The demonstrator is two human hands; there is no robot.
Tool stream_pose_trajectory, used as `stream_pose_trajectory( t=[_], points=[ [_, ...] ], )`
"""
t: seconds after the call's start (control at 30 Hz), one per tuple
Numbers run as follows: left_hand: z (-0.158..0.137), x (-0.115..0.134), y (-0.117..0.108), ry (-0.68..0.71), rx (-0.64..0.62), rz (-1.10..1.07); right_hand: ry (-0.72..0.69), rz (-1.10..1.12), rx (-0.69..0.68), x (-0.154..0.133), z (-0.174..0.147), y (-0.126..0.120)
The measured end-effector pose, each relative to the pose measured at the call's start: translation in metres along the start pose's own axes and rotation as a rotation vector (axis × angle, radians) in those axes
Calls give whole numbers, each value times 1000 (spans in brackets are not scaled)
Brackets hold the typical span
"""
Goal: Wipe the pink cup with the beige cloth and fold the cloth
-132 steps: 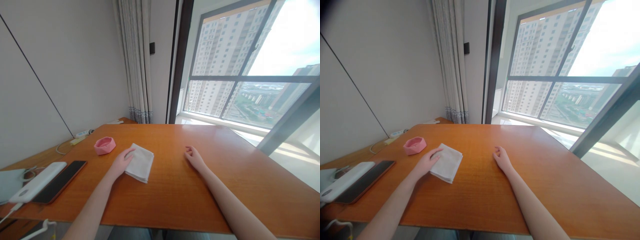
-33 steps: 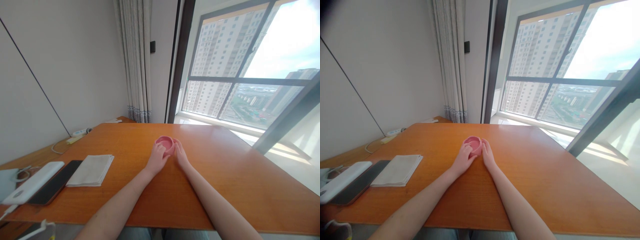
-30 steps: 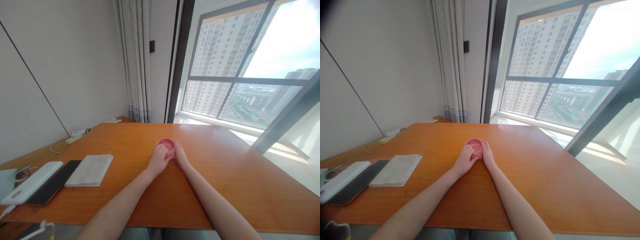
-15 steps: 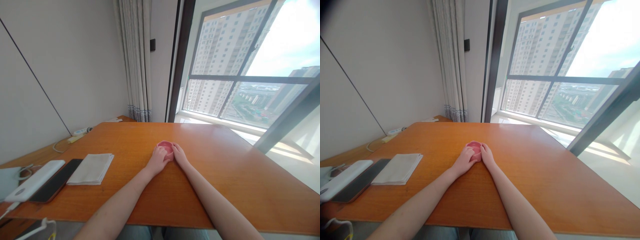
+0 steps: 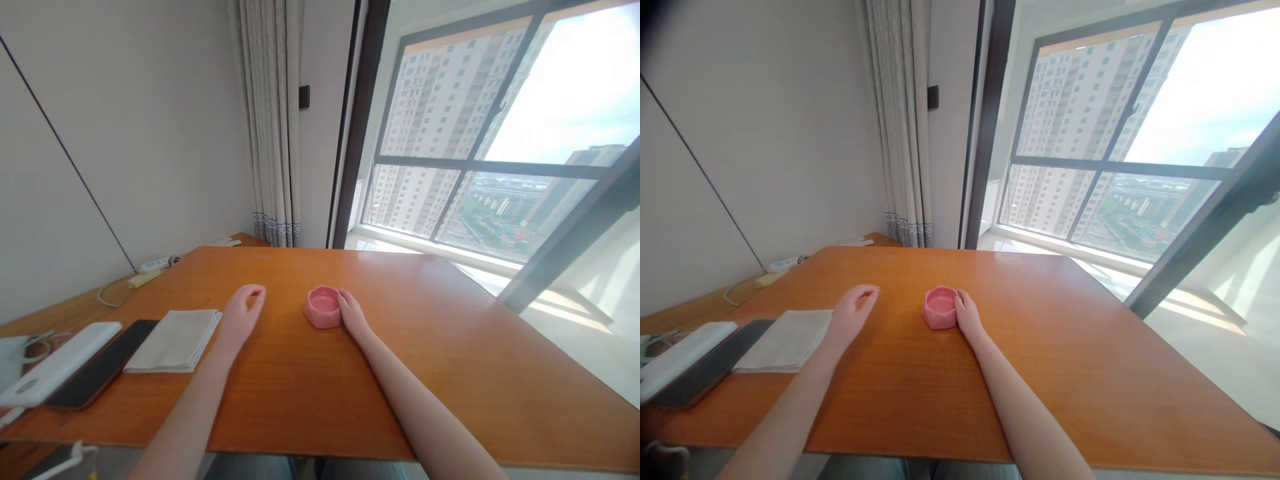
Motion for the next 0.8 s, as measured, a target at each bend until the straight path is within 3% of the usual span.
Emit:
stream_pose_trajectory(
  t=[0.13, 0.2, 0.3, 0.4, 0.63, 0.8],
  points=[
    [-7, -85, -85, -334, 178, 393, 49, 25, 31, 4, -1, 0],
    [-15, -120, -105, -405, 52, 622, 67, 36, 36, 4, -3, -1],
    [-29, -155, -115, -485, -118, 744, 74, 40, 34, 2, -4, -1],
    [-40, -164, -116, -480, -172, 771, 62, 34, 38, -1, -4, -2],
    [-43, -153, -119, -597, -150, 1006, 59, 37, 25, -1, -4, -2],
    [-39, -165, -111, -693, -230, 783, 59, 39, 21, 0, -3, -1]
  ],
)
Point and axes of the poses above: each hand's wrist, its own z-axis towards the middle knuckle, its own y-axis out of the palm, x = y × z, the point moved 4 cm from there along z, towards the middle knuckle
